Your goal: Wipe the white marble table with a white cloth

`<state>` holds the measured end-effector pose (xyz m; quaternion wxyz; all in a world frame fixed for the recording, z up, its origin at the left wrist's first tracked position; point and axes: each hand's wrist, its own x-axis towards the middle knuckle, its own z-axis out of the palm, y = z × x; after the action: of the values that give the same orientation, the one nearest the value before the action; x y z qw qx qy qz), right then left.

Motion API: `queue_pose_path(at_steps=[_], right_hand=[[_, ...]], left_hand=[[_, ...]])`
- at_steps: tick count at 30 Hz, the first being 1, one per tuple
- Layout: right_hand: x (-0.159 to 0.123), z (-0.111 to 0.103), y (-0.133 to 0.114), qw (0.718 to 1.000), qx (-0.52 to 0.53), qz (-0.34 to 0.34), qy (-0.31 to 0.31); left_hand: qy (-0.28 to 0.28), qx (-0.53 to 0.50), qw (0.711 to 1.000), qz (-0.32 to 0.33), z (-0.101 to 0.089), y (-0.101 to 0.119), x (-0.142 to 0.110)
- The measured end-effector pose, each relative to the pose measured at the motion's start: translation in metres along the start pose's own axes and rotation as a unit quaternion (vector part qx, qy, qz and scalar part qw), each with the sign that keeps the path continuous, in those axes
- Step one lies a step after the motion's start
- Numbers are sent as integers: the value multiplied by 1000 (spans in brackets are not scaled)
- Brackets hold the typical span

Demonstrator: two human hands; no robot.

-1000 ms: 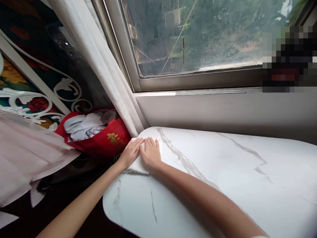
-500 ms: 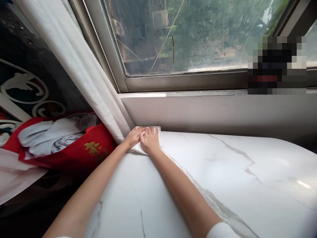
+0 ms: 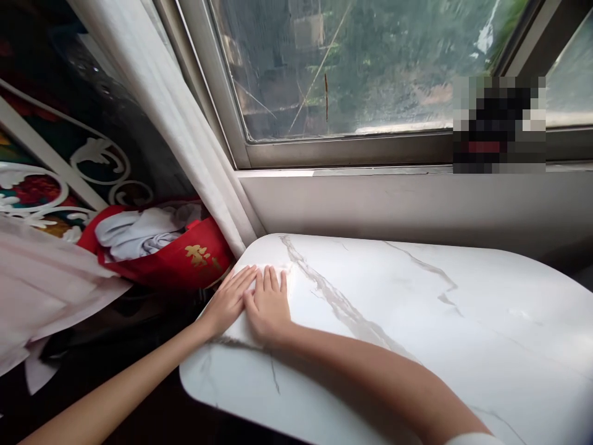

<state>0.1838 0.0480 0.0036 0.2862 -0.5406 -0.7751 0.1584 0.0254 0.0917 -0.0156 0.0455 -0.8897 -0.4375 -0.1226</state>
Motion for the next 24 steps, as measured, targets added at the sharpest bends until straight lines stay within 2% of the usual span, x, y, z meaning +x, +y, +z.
queue_pose_path(at_steps=[4, 7, 10, 13, 15, 17, 21, 24], right_hand=[[-62, -19, -19, 993, 55, -82, -61], [-93, -38, -21, 982, 94, -123, -110], [-100, -48, -17, 978, 115, -112, -135], [-82, -46, -9, 984, 116, -68, -114], [-60, -41, 2, 991, 102, -36, -82], [-33, -36, 20, 996, 68, -25, -50], [28, -36, 71, 999, -37, -20, -3], [67, -46, 112, 996, -79, 25, 17]], left_hand=[[14, 31, 999, 30, -11, 36, -50], [11, 44, 998, 36, -16, 60, -67], [7, 40, 999, 33, -18, 71, -68], [-1, 35, 999, 7, -13, 72, -54], [3, 31, 999, -27, -7, 70, -36], [8, 28, 997, -69, 1, 66, -7], [-24, 9, 993, -114, 19, 56, 79], [-42, -18, 994, -102, 31, 52, 149]])
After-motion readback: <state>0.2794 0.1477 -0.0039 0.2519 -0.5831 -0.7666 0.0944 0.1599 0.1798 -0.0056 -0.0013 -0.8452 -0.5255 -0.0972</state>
